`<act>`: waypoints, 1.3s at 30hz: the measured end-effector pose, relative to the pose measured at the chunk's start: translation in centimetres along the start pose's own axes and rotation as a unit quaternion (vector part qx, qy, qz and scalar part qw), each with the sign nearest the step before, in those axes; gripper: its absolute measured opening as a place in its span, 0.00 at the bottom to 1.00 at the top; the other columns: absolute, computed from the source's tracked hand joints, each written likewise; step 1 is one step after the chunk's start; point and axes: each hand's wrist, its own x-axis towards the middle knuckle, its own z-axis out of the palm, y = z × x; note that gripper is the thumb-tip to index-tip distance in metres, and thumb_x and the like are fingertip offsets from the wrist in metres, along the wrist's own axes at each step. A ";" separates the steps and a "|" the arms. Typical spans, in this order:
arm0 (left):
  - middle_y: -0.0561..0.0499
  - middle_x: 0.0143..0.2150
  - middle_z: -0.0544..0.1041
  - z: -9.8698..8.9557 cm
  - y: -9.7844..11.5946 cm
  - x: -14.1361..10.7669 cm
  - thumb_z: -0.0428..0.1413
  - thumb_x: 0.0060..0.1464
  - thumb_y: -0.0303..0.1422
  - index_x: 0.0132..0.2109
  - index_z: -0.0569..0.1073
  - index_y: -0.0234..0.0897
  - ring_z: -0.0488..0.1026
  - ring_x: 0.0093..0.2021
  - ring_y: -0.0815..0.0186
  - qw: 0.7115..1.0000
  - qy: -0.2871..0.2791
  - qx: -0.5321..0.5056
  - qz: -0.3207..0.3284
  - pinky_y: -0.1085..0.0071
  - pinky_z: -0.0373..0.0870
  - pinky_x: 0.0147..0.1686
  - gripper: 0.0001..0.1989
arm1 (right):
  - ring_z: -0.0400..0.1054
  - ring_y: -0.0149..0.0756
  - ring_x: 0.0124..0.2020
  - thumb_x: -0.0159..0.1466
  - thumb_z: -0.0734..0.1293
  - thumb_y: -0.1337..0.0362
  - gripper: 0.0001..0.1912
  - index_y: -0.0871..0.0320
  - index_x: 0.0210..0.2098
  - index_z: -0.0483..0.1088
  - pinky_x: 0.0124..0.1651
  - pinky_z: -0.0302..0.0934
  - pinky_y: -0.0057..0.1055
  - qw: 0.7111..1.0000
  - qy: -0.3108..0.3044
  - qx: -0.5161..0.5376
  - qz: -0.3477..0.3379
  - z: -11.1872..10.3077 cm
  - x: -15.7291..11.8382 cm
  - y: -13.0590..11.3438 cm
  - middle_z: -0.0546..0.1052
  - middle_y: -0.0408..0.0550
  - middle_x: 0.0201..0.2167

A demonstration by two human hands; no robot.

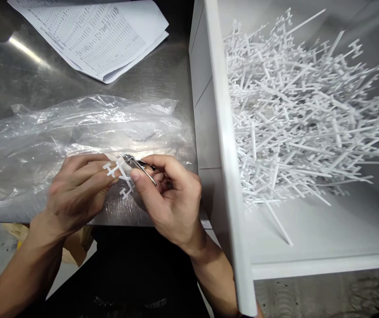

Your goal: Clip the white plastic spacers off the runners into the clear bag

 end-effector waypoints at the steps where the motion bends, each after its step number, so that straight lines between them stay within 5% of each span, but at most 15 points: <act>1: 0.54 0.44 0.84 -0.1 0.0 0.0 0.56 0.69 0.13 0.49 0.75 0.38 0.77 0.40 0.68 1.000 -0.007 0.003 0.000 0.68 0.73 0.44 0.14 | 0.68 0.26 0.24 0.66 0.80 0.69 0.05 0.55 0.41 0.84 0.26 0.67 0.24 1.000 0.001 0.003 0.004 0.0 0.1 0.0 0.80 0.38 0.27; 7: 0.57 0.44 0.85 -0.1 0.0 0.0 0.54 0.72 0.15 0.50 0.73 0.40 0.77 0.38 0.68 0.999 -0.040 0.022 -0.005 0.66 0.72 0.46 0.14 | 0.66 0.25 0.22 0.67 0.80 0.68 0.03 0.55 0.40 0.85 0.23 0.64 0.22 1.000 0.006 0.019 0.013 0.2 0.2 0.2 0.82 0.38 0.26; 11: 0.57 0.41 0.84 0.2 -0.1 0.0 0.55 0.71 0.16 0.48 0.73 0.41 0.78 0.43 0.65 0.998 -0.057 0.024 -0.018 0.66 0.71 0.47 0.13 | 0.73 0.26 0.25 0.68 0.80 0.69 0.03 0.56 0.40 0.85 0.28 0.70 0.21 1.000 0.010 0.001 0.002 0.2 0.2 0.4 0.85 0.39 0.29; 15: 0.57 0.42 0.84 0.5 -0.1 0.0 0.55 0.69 0.15 0.48 0.74 0.40 0.74 0.38 0.66 0.998 -0.054 0.025 -0.027 0.65 0.68 0.44 0.14 | 0.77 0.27 0.27 0.68 0.79 0.69 0.03 0.56 0.39 0.85 0.30 0.73 0.21 1.000 0.014 0.014 0.015 0.2 0.4 0.4 0.86 0.40 0.30; 26: 0.54 0.42 0.84 0.2 -0.3 0.1 0.56 0.66 0.14 0.47 0.74 0.39 0.79 0.47 0.62 0.996 -0.074 0.033 -0.023 0.64 0.67 0.46 0.14 | 0.65 0.28 0.21 0.64 0.81 0.69 0.07 0.55 0.39 0.84 0.23 0.65 0.26 1.000 -0.015 0.013 0.022 0.2 -0.1 -0.6 0.78 0.38 0.25; 39: 0.53 0.42 0.85 0.3 0.0 0.0 0.55 0.72 0.19 0.50 0.75 0.38 0.81 0.47 0.59 0.997 -0.058 0.047 -0.009 0.60 0.68 0.45 0.10 | 0.68 0.28 0.22 0.66 0.81 0.68 0.06 0.54 0.41 0.84 0.23 0.67 0.26 1.000 -0.016 -0.007 -0.004 0.3 -0.2 -0.2 0.80 0.38 0.26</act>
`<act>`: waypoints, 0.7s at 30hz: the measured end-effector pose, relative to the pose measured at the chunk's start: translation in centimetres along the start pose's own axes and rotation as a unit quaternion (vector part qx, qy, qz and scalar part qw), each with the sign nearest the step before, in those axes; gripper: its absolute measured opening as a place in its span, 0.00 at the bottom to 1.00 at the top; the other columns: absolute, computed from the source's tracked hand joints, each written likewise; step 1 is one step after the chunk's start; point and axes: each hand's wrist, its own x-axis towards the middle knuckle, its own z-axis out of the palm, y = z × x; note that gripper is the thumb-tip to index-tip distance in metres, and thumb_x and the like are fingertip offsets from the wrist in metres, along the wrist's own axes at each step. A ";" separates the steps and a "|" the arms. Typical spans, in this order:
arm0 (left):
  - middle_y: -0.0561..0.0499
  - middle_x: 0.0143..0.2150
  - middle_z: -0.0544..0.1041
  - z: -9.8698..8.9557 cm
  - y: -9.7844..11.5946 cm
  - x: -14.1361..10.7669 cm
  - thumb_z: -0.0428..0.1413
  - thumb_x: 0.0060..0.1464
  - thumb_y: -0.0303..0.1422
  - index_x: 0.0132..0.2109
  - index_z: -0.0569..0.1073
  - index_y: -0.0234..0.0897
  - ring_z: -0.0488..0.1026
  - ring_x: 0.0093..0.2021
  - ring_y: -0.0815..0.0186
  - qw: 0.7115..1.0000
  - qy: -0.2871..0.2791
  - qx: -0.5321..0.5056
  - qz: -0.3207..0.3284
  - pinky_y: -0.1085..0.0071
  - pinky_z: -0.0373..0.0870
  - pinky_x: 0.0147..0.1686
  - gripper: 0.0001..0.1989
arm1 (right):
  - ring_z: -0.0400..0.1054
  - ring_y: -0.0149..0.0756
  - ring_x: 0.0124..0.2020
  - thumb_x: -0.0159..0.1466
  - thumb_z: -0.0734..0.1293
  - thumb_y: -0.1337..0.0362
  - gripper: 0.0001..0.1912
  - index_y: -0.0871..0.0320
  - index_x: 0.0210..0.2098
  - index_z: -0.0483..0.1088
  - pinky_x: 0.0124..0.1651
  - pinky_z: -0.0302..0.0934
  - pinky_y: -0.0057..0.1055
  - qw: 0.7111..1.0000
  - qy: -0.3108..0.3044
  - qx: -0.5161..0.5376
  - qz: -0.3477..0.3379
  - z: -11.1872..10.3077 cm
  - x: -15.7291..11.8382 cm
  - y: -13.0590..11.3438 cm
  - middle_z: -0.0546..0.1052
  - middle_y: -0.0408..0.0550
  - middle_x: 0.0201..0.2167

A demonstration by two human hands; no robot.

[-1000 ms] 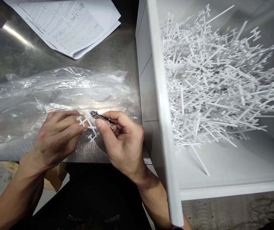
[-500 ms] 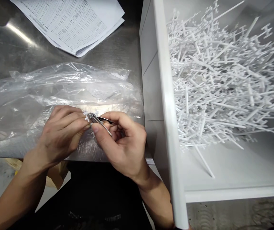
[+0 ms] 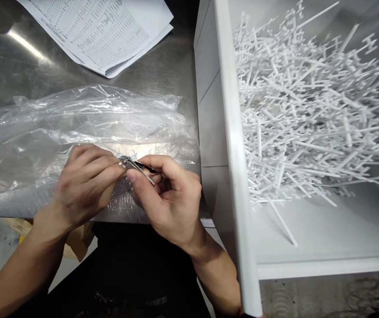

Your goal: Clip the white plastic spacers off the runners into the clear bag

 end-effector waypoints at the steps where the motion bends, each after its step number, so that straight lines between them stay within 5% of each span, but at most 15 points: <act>1: 0.52 0.41 0.84 0.1 0.1 0.0 0.54 0.73 0.20 0.50 0.75 0.38 0.80 0.46 0.60 1.000 0.006 0.000 0.000 0.59 0.69 0.47 0.09 | 0.68 0.28 0.21 0.67 0.81 0.68 0.06 0.53 0.41 0.84 0.23 0.67 0.27 1.000 0.000 -0.002 -0.004 0.0 0.0 0.0 0.80 0.38 0.26; 9: 0.56 0.40 0.84 0.5 0.3 -0.1 0.53 0.71 0.21 0.48 0.74 0.43 0.79 0.40 0.63 0.999 -0.007 0.004 -0.038 0.60 0.66 0.43 0.11 | 0.77 0.32 0.25 0.67 0.79 0.69 0.04 0.54 0.38 0.83 0.29 0.74 0.29 1.000 0.010 0.017 0.010 0.1 0.3 -0.1 0.86 0.41 0.29; 15: 0.57 0.39 0.84 0.0 0.3 0.3 0.57 0.70 0.19 0.45 0.76 0.43 0.80 0.40 0.65 0.994 0.057 -0.064 -0.068 0.61 0.72 0.46 0.12 | 0.72 0.30 0.22 0.63 0.81 0.71 0.07 0.53 0.38 0.84 0.24 0.70 0.27 0.997 0.060 0.035 0.019 -0.4 0.0 -0.5 0.82 0.39 0.26; 21: 0.52 0.41 0.85 -0.5 0.1 0.3 0.59 0.73 0.22 0.45 0.77 0.39 0.82 0.42 0.65 0.991 0.085 -0.070 -0.074 0.63 0.75 0.48 0.08 | 0.66 0.29 0.20 0.63 0.80 0.70 0.06 0.53 0.37 0.83 0.21 0.65 0.27 0.999 0.019 -0.028 0.000 -0.8 -0.3 -0.2 0.77 0.38 0.23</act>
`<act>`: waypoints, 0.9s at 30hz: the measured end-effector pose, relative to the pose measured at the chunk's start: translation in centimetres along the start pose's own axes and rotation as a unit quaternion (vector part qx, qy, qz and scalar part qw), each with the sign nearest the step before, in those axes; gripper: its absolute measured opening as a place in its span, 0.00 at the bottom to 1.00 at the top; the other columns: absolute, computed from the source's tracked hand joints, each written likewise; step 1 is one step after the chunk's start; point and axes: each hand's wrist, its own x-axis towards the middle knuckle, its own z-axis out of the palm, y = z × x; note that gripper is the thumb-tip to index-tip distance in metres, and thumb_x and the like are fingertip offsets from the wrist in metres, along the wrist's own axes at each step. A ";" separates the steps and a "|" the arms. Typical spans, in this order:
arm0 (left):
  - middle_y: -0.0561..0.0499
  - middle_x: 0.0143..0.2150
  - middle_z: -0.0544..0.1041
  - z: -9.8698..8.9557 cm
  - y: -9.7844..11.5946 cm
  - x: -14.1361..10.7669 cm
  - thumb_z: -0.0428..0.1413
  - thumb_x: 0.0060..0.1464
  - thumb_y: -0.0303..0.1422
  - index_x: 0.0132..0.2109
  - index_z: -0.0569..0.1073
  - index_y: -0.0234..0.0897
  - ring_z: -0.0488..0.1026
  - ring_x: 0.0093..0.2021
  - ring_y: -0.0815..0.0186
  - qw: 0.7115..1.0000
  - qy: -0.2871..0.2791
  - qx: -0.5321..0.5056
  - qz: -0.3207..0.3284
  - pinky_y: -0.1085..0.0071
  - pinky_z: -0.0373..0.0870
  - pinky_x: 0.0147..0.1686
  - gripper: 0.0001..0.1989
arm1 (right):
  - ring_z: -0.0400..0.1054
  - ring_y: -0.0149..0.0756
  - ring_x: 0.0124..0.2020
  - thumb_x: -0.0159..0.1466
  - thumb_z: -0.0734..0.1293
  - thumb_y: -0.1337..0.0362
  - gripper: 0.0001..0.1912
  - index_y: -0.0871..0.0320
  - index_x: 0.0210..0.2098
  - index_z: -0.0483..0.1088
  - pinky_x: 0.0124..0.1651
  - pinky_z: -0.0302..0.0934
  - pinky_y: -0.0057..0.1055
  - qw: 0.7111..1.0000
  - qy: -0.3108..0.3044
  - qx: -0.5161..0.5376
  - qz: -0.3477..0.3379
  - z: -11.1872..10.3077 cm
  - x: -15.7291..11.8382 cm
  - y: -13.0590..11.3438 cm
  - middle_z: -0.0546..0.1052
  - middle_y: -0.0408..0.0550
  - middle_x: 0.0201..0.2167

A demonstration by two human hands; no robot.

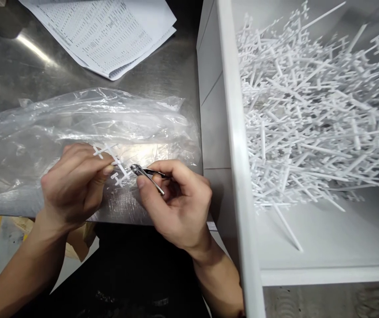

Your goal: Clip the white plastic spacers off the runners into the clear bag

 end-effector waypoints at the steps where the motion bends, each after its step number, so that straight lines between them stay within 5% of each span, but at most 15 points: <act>1: 0.52 0.41 0.85 0.0 0.0 0.0 0.59 0.73 0.22 0.45 0.77 0.39 0.82 0.42 0.65 1.000 0.002 0.000 0.003 0.63 0.75 0.48 0.07 | 0.65 0.29 0.20 0.63 0.80 0.69 0.06 0.53 0.37 0.82 0.21 0.65 0.28 1.000 -0.005 -0.007 0.000 0.0 0.0 0.0 0.76 0.38 0.23; 27: 0.52 0.40 0.83 -0.3 0.1 -0.1 0.57 0.76 0.25 0.47 0.76 0.42 0.81 0.43 0.64 0.999 -0.023 0.001 -0.026 0.60 0.75 0.47 0.08 | 0.75 0.34 0.26 0.71 0.79 0.66 0.04 0.52 0.45 0.84 0.30 0.72 0.33 0.998 -0.029 -0.024 -0.045 -0.3 -0.2 1.0 0.84 0.42 0.31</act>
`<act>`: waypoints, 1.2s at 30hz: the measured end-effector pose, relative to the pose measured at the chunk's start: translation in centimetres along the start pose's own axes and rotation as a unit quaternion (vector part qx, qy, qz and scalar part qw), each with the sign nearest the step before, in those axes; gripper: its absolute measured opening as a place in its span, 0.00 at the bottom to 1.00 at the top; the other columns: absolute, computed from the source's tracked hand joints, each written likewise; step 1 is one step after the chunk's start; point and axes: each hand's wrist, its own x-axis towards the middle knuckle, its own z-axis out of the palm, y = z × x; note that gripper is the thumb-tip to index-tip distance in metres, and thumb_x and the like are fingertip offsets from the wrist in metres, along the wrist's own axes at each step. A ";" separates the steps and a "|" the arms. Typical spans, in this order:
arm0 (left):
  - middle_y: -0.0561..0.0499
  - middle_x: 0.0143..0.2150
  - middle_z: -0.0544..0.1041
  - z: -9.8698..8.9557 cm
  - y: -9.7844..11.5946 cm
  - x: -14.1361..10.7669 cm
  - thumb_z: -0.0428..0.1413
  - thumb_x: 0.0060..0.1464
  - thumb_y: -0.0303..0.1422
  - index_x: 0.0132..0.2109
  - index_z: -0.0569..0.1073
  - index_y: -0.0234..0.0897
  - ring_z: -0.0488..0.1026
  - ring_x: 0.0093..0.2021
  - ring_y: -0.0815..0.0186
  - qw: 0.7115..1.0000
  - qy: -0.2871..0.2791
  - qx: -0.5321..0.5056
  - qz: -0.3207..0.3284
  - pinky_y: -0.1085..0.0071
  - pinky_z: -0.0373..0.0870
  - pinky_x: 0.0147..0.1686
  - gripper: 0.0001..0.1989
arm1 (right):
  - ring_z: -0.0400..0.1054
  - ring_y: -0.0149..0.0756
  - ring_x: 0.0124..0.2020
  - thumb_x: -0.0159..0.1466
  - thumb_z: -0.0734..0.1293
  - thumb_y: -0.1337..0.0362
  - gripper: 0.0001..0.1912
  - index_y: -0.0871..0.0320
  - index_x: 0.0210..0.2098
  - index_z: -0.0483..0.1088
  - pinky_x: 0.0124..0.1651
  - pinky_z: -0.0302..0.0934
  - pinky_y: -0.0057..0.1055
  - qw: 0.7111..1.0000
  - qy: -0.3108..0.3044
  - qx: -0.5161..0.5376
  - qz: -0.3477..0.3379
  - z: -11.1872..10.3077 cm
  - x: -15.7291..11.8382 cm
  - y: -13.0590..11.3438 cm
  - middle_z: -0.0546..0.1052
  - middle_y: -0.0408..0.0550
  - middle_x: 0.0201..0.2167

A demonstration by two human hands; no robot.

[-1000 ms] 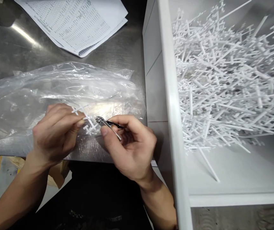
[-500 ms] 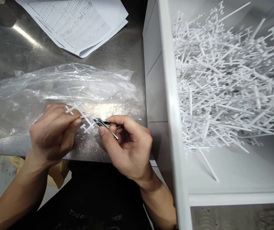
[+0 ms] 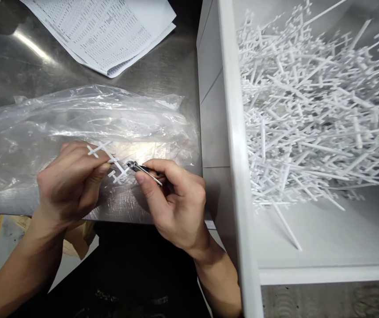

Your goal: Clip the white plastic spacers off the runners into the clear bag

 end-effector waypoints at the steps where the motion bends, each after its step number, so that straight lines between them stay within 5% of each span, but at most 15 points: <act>1: 0.52 0.40 0.83 0.1 0.1 0.0 0.57 0.76 0.25 0.48 0.76 0.42 0.81 0.44 0.63 1.000 0.000 0.010 -0.003 0.60 0.75 0.46 0.08 | 0.73 0.33 0.25 0.72 0.78 0.66 0.03 0.52 0.44 0.84 0.28 0.70 0.33 1.000 0.000 -0.007 0.003 0.0 0.0 0.1 0.84 0.41 0.30; 9: 0.54 0.42 0.84 0.6 0.0 -0.1 0.58 0.74 0.22 0.48 0.77 0.41 0.81 0.44 0.65 1.000 0.016 0.020 -0.004 0.64 0.76 0.50 0.08 | 0.73 0.31 0.24 0.68 0.80 0.68 0.05 0.53 0.42 0.84 0.26 0.70 0.29 0.998 0.022 0.037 0.046 0.1 0.1 -0.5 0.82 0.39 0.28; 24: 0.53 0.41 0.84 0.7 -0.2 -0.2 0.59 0.73 0.22 0.48 0.77 0.40 0.81 0.45 0.64 0.999 0.035 0.026 0.007 0.64 0.76 0.50 0.07 | 0.73 0.36 0.25 0.66 0.81 0.70 0.08 0.53 0.43 0.84 0.25 0.66 0.36 0.997 -0.045 0.057 0.031 0.1 0.0 -0.9 0.82 0.42 0.28; 31: 0.56 0.39 0.83 0.9 -0.2 -0.1 0.60 0.72 0.21 0.48 0.77 0.40 0.80 0.42 0.65 0.997 0.037 0.068 0.018 0.62 0.71 0.47 0.08 | 0.73 0.31 0.25 0.69 0.78 0.73 0.08 0.54 0.44 0.84 0.29 0.69 0.31 0.998 -0.040 0.039 -0.012 0.0 0.0 -0.3 0.84 0.40 0.30; 36: 0.52 0.39 0.85 1.2 0.1 0.0 0.58 0.75 0.25 0.46 0.79 0.38 0.82 0.43 0.61 0.995 0.001 0.098 -0.013 0.58 0.70 0.49 0.07 | 0.68 0.28 0.22 0.69 0.79 0.69 0.03 0.55 0.40 0.84 0.25 0.64 0.26 0.998 -0.030 0.042 0.037 0.3 0.3 -0.2 0.80 0.38 0.25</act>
